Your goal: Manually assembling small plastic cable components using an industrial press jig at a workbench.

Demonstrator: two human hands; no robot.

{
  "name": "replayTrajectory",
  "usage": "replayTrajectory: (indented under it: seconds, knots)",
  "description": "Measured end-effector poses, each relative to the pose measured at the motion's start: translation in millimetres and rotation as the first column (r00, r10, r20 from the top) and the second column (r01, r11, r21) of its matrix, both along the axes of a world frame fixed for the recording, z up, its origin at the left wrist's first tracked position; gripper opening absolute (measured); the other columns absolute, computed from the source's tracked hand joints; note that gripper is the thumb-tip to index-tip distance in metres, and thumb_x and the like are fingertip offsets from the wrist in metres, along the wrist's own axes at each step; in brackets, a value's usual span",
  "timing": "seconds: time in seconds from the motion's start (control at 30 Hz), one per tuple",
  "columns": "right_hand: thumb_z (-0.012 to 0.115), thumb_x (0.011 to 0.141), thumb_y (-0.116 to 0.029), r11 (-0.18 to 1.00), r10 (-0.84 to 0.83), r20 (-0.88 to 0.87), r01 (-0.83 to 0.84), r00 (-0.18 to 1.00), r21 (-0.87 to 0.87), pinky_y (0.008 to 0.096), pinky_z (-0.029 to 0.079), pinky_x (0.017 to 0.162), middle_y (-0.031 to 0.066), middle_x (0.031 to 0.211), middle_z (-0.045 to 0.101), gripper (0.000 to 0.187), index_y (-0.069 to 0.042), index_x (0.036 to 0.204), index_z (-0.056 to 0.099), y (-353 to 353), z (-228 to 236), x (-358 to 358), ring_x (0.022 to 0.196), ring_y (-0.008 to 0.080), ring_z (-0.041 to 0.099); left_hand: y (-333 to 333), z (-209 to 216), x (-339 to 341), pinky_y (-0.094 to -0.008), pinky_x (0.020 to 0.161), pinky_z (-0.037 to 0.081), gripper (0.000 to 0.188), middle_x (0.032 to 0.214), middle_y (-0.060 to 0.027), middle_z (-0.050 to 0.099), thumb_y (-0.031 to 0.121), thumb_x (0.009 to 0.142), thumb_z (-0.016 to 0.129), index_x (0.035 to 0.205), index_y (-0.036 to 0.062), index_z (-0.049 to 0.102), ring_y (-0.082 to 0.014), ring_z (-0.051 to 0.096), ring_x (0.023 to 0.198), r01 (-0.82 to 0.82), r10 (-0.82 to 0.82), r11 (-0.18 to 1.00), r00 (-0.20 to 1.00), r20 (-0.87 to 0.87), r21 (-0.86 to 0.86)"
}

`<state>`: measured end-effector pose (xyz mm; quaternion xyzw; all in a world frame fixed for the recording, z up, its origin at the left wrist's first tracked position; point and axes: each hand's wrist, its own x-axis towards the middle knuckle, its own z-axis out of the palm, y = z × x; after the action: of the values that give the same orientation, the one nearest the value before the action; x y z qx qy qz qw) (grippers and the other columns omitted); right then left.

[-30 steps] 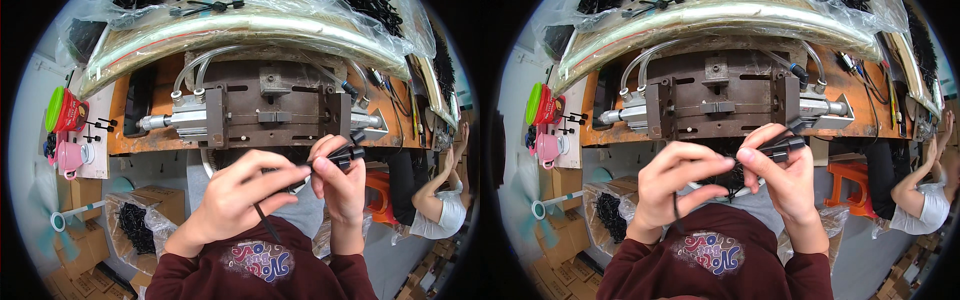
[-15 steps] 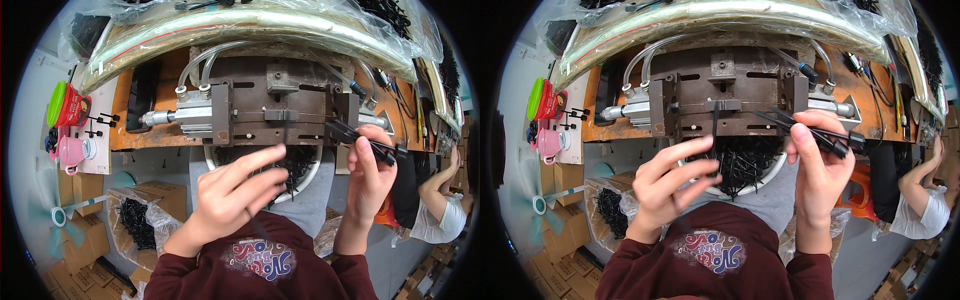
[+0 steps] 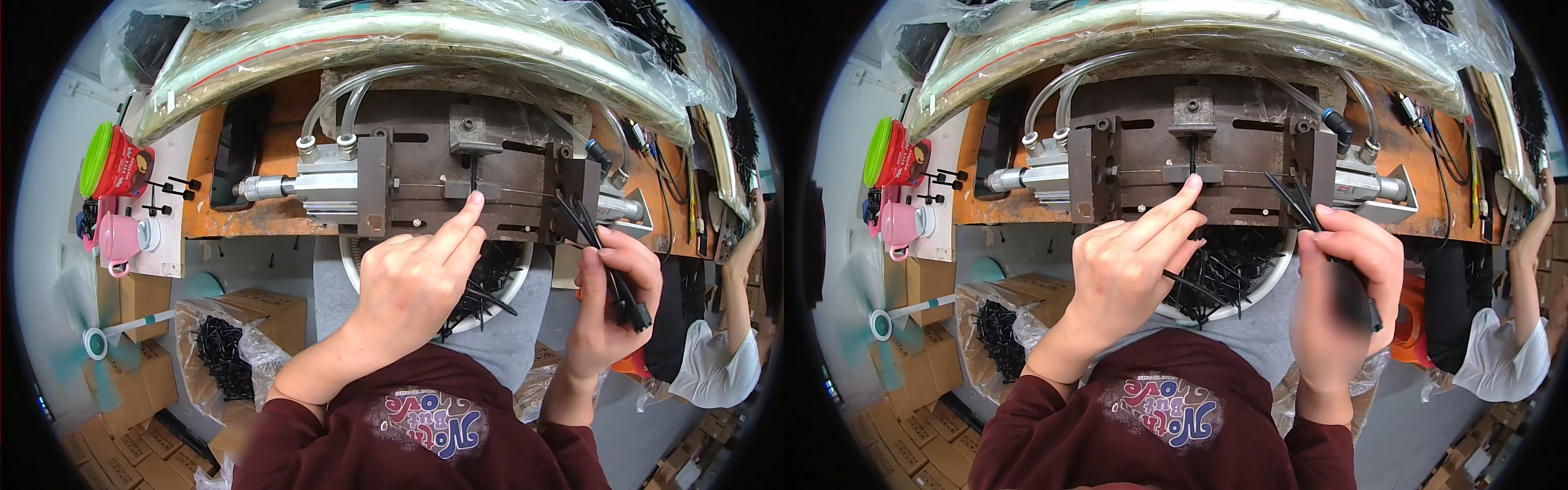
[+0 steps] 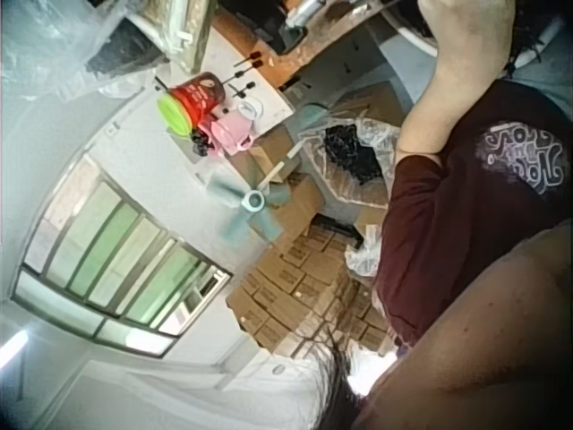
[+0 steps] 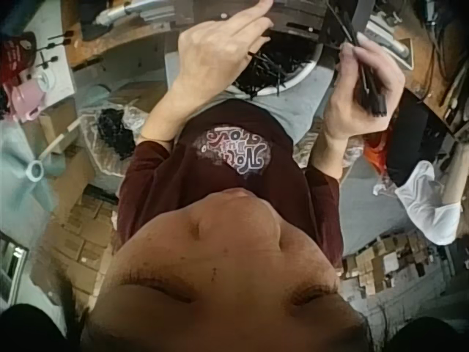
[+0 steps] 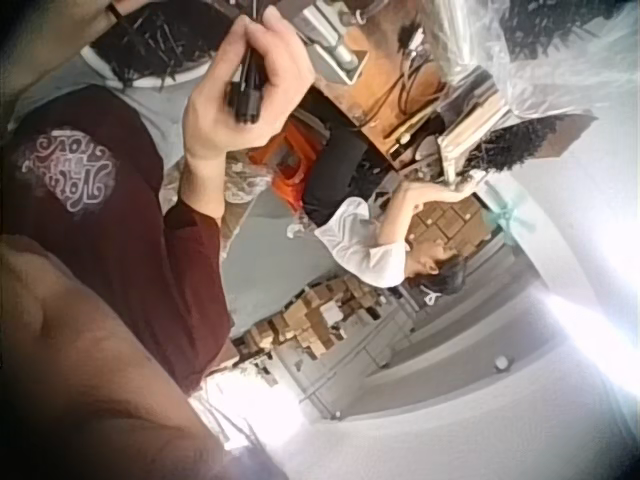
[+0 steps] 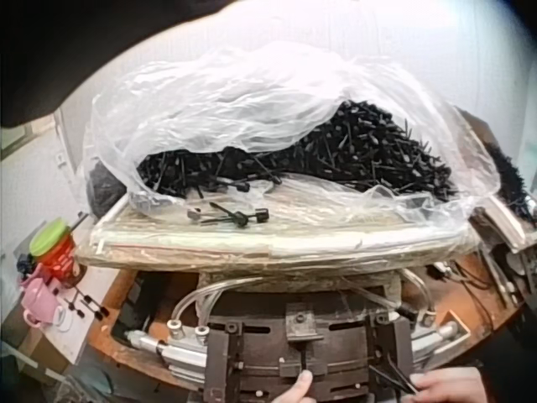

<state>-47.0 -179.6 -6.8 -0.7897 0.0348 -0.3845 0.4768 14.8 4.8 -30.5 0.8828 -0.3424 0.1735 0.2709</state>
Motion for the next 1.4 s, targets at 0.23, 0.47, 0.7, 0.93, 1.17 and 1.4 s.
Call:
replayTrajectory:
  seconds: [0.23,0.47,0.7,0.93,1.17,1.4]
  knots:
    - [0.071,0.073,0.011,0.814,0.013,0.020,0.001,1.000,-0.581,0.0350,0.053,0.076,0.0166,0.107,0.067,0.033,0.004,0.105,0.072,8,2,6,0.089,0.0277,0.066,2,5,-2,-0.0283,0.062,0.055,0.035,0.109,-0.0084,0.072,0.015,0.068,0.085,0.099,0.0059,0.072,-0.0189,0.071,0.072,0.108,-0.164,0.948,0.972,-0.170,-0.300]
    - [0.067,0.066,0.005,0.837,0.235,-0.145,-0.276,0.961,-0.473,0.0356,0.055,0.075,0.0215,0.113,0.064,0.045,0.010,0.111,0.068,24,-3,8,0.089,0.0308,0.066,7,25,-17,-0.0214,0.046,0.045,0.041,0.093,-0.0082,0.073,0.010,0.062,0.091,0.099,0.0051,0.074,-0.0124,0.064,0.063,0.173,-0.432,0.781,0.843,-0.319,-0.600]
    - [0.063,0.079,0.016,0.944,0.133,-0.125,-0.164,0.983,-0.287,0.0298,0.058,0.074,0.0183,0.113,0.067,0.036,0.003,0.112,0.071,19,1,6,0.092,0.0233,0.068,9,11,-14,-0.0225,0.054,0.049,0.038,0.089,-0.0043,0.069,0.009,0.061,0.091,0.094,0.0061,0.074,-0.0116,0.064,0.073,0.111,-0.314,0.808,0.912,-0.264,-0.579]
    - [0.065,0.083,0.014,0.933,0.021,-0.072,-0.046,0.997,-0.356,0.0299,0.055,0.076,0.0168,0.105,0.069,0.023,0.007,0.105,0.064,8,-4,1,0.087,0.0227,0.068,7,-11,-9,-0.0233,0.052,0.046,0.027,0.117,-0.0089,0.070,0.017,0.069,0.083,0.092,0.0074,0.074,-0.0147,0.069,0.071,0.021,-0.023,0.989,1.000,-0.011,-0.146]
    - [0.061,0.088,0.012,0.985,0.133,0.128,-0.116,0.983,-0.132,0.0311,0.052,0.084,0.0214,0.104,0.068,0.037,0.006,0.121,0.047,9,-13,2,0.091,0.0237,0.066,-3,-10,-1,-0.0233,0.051,0.044,0.022,0.117,-0.0034,0.071,0.019,0.071,0.081,0.089,0.0092,0.072,-0.0129,0.062,0.057,-0.032,0.033,0.995,0.999,0.018,-0.093]
    - [0.057,0.093,0.010,0.913,0.100,0.022,-0.083,0.995,-0.399,0.0306,0.050,0.086,0.0185,0.106,0.069,0.025,0.003,0.116,0.053,4,-8,0,0.093,0.0209,0.065,-1,-10,0,-0.0238,0.053,0.047,0.024,0.116,-0.0042,0.071,0.019,0.070,0.082,0.089,0.0083,0.071,-0.0140,0.065,0.063,-0.024,0.022,0.996,1.000,-0.020,-0.088]
